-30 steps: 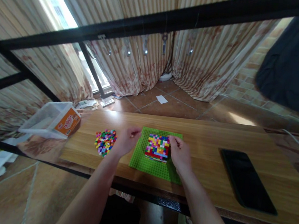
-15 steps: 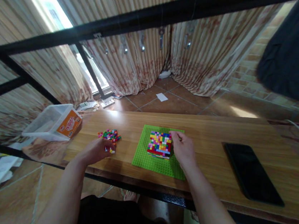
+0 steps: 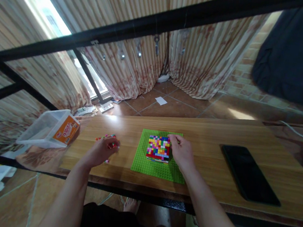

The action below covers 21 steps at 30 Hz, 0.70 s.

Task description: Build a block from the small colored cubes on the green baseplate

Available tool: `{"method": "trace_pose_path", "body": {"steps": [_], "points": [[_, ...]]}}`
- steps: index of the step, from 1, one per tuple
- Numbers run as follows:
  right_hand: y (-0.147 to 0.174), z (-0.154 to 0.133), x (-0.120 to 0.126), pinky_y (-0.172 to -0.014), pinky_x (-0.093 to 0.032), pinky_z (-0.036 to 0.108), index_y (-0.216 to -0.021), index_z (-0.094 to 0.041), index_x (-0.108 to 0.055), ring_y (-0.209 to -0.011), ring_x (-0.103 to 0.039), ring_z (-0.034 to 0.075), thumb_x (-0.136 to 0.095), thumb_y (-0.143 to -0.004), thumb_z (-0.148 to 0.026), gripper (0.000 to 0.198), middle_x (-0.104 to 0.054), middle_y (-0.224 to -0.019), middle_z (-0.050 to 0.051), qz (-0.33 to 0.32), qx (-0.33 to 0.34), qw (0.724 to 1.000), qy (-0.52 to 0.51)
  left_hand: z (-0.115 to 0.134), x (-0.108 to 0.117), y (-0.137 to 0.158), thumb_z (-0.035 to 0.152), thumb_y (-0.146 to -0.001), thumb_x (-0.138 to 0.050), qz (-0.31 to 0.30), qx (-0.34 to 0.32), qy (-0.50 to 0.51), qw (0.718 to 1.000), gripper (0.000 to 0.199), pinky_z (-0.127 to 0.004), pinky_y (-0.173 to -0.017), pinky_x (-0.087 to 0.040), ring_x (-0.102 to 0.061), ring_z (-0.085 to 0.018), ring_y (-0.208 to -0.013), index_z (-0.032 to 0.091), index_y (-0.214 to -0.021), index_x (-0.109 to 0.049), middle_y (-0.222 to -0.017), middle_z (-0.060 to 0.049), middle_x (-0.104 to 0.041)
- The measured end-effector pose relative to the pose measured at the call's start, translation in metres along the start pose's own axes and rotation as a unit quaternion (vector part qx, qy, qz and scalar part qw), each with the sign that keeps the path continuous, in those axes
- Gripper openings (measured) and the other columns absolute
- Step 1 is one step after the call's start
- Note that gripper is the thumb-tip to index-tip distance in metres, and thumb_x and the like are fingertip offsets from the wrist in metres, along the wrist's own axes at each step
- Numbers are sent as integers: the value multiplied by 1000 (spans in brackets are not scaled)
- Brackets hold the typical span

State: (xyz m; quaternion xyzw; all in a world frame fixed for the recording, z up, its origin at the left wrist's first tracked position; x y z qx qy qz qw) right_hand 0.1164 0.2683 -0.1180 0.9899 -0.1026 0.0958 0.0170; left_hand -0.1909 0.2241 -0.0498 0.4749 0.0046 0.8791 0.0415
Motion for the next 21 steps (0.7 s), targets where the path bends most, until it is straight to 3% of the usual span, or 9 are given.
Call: {"method": "trace_pose_path", "body": {"steps": [4,11,15,21], "points": [[2,-6,0,-56,-45,28,-88,-16,-76,-63,-61,18,-60,-76,-58,46,-74,-81,7,8,0,999,-36,22,-11,-11,24,-78,-63,16,-4,226,974,8,-23,-63,-40,-53,-11,-64,17,-76,-64,-67,2,-61],[10,-31,2,-57,-44,28,-83,-18,-75,-61,-58,16,-66,-77,-53,37,-71,-70,4,27,55,994,-89,55,-39,-19,31,-73,-75,-7,25,522,853,20,-21,-66,-47,-57,-9,-68,15,-82,-67,-78,0,-65],[22,-50,-6,-62,-47,28,-88,-21,-75,-67,-61,16,-70,-77,-46,28,-73,-78,3,-34,101,986,-124,77,-49,-21,29,-69,-81,-21,29,605,796,25,-21,-69,-50,-60,-8,-69,14,-85,-69,-80,-1,-67],[33,-61,-16,-63,-49,28,-89,-22,-75,-69,-61,15,-76,-73,-39,23,-73,-81,2,-90,128,978,-139,103,-66,-24,26,-70,-80,-16,14,631,775,23,-22,-73,-51,-62,-9,-71,14,-87,-70,-80,-1,-69]]}}
Point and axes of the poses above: each hand's wrist, its own y-axis away from the middle knuckle, its own x-axis out of the back of the hand, z = x × y, the point moved 6 cm from there along -y, towards the middle knuckle
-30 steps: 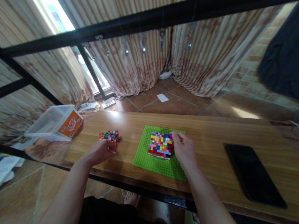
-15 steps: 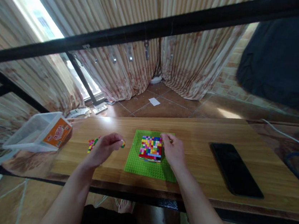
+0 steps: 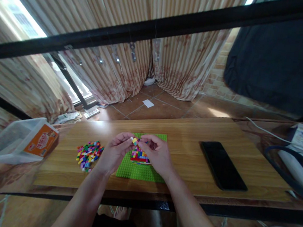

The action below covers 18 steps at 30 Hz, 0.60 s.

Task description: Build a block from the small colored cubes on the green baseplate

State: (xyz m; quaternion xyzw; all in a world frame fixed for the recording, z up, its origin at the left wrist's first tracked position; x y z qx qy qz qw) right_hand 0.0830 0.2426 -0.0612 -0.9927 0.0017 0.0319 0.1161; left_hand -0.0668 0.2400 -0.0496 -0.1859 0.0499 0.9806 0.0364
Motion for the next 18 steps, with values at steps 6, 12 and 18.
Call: {"method": "trace_pose_path", "body": {"steps": [6,12,18], "points": [[-2,0,3,-62,-48,28,-88,-22,-73,-65,-59,14,-76,-71,-31,19,-71,-76,0,9,18,1000,-9,-11,-11,-6,27,-68,-80,36,-32,5,999,26,-22,-71,-49,-62,-10,-73,15,-90,-72,-82,-1,-71],[-1,1,5,-64,-50,30,-93,-22,-67,-64,-60,15,-77,-72,-37,28,-67,-72,-2,19,9,999,-35,-22,-24,-8,33,-72,-77,31,-8,-1,999,22,-23,-69,-47,-60,-10,-70,14,-82,-72,-79,-2,-70],[0,-1,8,-64,-51,29,-95,-22,-66,-64,-61,14,-77,-72,-37,29,-68,-72,-2,19,15,999,-30,-23,-31,-8,30,-75,-72,-1,0,-32,999,19,-21,-69,-47,-59,-9,-70,14,-85,-72,-80,-2,-69]]}}
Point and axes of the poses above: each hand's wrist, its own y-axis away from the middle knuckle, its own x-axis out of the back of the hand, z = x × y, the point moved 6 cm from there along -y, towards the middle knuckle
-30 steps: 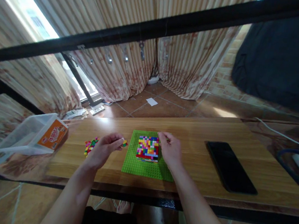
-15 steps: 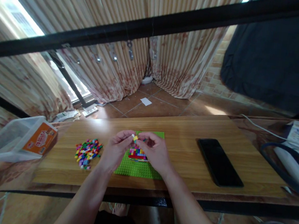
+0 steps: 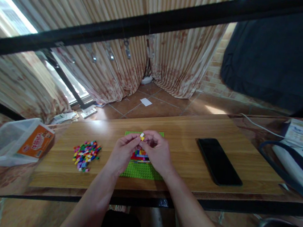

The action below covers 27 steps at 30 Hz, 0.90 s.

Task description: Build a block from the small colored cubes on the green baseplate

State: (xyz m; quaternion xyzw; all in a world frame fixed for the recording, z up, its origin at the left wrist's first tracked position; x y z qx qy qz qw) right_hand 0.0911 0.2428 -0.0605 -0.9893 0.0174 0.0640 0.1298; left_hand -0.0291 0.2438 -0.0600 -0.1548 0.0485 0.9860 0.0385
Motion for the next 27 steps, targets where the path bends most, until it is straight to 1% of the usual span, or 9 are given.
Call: {"method": "trace_pose_path", "body": {"steps": [3,6,8,11,17,21,27], "points": [[0,-1,3,-65,-52,29,-93,-22,-69,-66,-63,15,-75,-74,-38,26,-70,-76,0,-2,-7,1000,2,6,1,0,29,-81,-65,4,-26,-66,997,15,-22,-66,-48,-59,-10,-67,14,-85,-69,-77,-2,-68],[-1,-2,7,-64,-53,29,-88,-22,-72,-66,-64,15,-74,-75,-42,24,-72,-75,1,13,-6,1000,9,13,-2,2,25,-83,-60,-2,-73,-166,983,11,-23,-64,-49,-60,-11,-65,15,-83,-66,-73,-1,-66],[-2,-2,9,-63,-53,29,-84,-22,-73,-66,-64,16,-74,-75,-43,22,-72,-74,1,27,0,999,18,15,-4,3,23,-84,-59,-11,-89,-206,974,9,-24,-65,-50,-61,-12,-65,16,-82,-64,-73,-1,-66],[-4,-2,11,-64,-54,31,-79,-22,-74,-65,-65,16,-74,-75,-43,21,-73,-73,1,38,0,999,23,13,-5,4,25,-86,-58,-20,-91,-219,971,9,-25,-66,-51,-63,-13,-68,17,-83,-62,-74,-1,-66],[-5,0,10,-64,-55,32,-75,-24,-75,-64,-65,17,-76,-71,-46,23,-74,-71,1,35,-21,999,12,10,-1,3,25,-87,-58,-25,-113,-245,963,8,-26,-69,-50,-62,-14,-71,19,-86,-63,-76,-1,-66],[-6,2,11,-64,-54,31,-72,-23,-76,-65,-65,16,-79,-66,-45,23,-75,-71,1,28,-42,999,-13,15,-2,7,23,-88,-56,-27,-127,-279,951,8,-24,-67,-48,-60,-14,-70,19,-85,-62,-75,0,-63],[-6,6,10,-67,-53,31,-72,-24,-77,-67,-65,16,-83,-63,-42,21,-75,-73,1,10,-80,995,-57,22,-4,10,20,-88,-54,-42,-130,-311,940,9,-22,-63,-44,-56,-12,-66,19,-83,-61,-70,1,-60]]}}
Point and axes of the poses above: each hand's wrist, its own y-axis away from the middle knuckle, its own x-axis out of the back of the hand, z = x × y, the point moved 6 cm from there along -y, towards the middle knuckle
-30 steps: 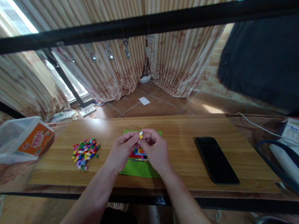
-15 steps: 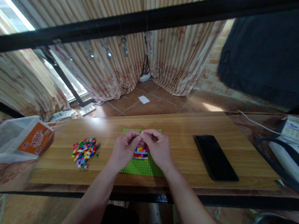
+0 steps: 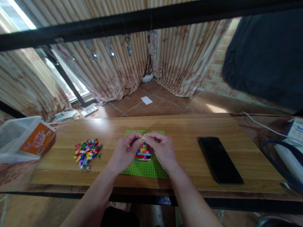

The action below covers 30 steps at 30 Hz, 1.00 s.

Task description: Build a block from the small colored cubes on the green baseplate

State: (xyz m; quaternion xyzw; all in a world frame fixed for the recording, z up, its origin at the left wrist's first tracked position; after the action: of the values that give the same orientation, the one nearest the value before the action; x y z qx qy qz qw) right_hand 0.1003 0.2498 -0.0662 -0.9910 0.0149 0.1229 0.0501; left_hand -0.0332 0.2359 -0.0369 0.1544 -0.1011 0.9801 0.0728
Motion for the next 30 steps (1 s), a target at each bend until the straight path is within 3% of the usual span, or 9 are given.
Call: {"method": "trace_pose_path", "body": {"steps": [7,10,14,17,21,26,30], "points": [[0,5,1,-62,-48,29,-72,-23,-77,-61,-58,14,-83,-63,-45,25,-71,-67,0,-7,-18,1000,2,2,2,2,23,-89,-53,-25,-13,-5,1000,11,-23,-64,-42,-55,-13,-67,19,-83,-62,-70,1,-60],[-3,8,10,-59,-46,29,-74,-24,-78,-59,-56,13,-83,-63,-46,26,-72,-68,0,25,-13,1000,7,-1,8,0,22,-88,-53,-10,-13,-8,1000,12,-22,-61,-40,-52,-12,-63,19,-82,-62,-67,2,-58],[-8,5,25,-69,-50,32,-76,-26,-78,-70,-62,16,-80,-67,-45,21,-74,-78,2,68,41,993,86,-17,25,-6,21,-86,-54,67,24,-9,997,12,-22,-60,-39,-53,-12,-62,18,-77,-61,-66,2,-58],[-8,0,22,-73,-50,34,-78,-26,-78,-80,-64,19,-76,-73,-43,17,-73,-84,3,26,89,980,175,-26,34,-7,18,-83,-55,98,53,-36,993,13,-22,-61,-39,-54,-13,-63,17,-71,-62,-66,1,-60],[-3,2,13,-75,-49,34,-80,-28,-79,-88,-63,20,-74,-77,-40,14,-68,-90,4,-23,107,962,250,-27,37,-6,14,-82,-55,98,73,-85,989,15,-24,-61,-38,-54,-13,-62,17,-73,-66,-65,0,-63],[2,5,2,-92,-46,43,-78,-30,-79,-99,-61,24,-74,-78,-41,13,-66,-103,5,-24,135,940,312,-26,38,-4,13,-83,-54,101,76,-132,983,16,-27,-65,-39,-59,-17,-68,18,-79,-69,-74,-4,-69],[4,7,-4,-97,-43,49,-76,-31,-78,-106,-57,27,-74,-78,-40,11,-65,-108,6,-1,156,925,348,-27,37,-4,12,-82,-55,98,81,-135,983,17,-28,-67,-40,-58,-17,-66,19,-75,-68,-70,-3,-67]]}}
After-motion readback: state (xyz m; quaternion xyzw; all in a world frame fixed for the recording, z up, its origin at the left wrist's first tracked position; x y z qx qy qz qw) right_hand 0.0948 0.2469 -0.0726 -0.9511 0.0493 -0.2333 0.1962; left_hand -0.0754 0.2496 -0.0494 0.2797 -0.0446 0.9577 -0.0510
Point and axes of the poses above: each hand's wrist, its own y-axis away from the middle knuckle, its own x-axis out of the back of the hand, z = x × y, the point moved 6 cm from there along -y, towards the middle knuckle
